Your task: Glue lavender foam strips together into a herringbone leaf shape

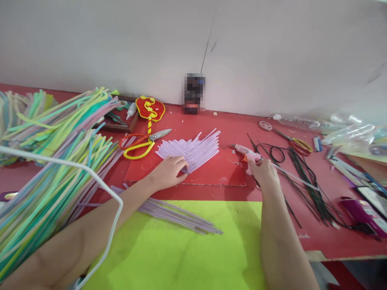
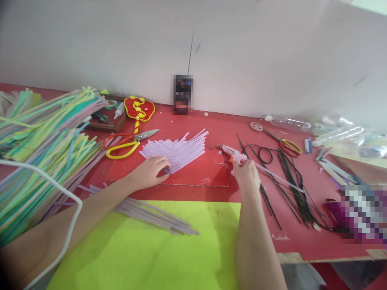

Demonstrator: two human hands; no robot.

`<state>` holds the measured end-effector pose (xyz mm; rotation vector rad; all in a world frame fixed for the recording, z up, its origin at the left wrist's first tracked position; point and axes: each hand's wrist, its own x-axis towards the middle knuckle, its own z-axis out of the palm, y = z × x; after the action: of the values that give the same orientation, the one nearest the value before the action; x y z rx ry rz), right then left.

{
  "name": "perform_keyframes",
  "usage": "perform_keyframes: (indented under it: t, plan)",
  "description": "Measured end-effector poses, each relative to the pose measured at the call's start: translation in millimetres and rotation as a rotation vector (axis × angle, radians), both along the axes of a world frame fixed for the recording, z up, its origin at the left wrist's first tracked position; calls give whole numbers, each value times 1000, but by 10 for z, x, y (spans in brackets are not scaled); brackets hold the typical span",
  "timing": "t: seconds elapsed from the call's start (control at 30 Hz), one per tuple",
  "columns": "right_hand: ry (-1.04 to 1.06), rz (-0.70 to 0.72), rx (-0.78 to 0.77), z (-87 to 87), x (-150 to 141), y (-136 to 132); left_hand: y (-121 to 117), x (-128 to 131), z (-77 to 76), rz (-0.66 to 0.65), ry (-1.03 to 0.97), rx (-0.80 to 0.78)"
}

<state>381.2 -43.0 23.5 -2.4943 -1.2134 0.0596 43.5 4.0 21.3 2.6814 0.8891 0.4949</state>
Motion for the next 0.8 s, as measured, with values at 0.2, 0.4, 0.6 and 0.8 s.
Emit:
perform_keyframes:
  t: [0.2, 0.4, 0.6, 0.8]
  plan:
    - [71, -69, -76, -47, 20, 45, 1, 6, 13, 5, -4, 1]
    - [56, -15, -140, -93, 5, 78, -7, -11, -1, -16, -11, 17]
    - [59, -44, 30, -108, -108, 87, -41, -33, 54, 27, -258, 88]
    - [88, -68, 149, -109, -131, 98, 32, -117, 160, 83, -279, 91]
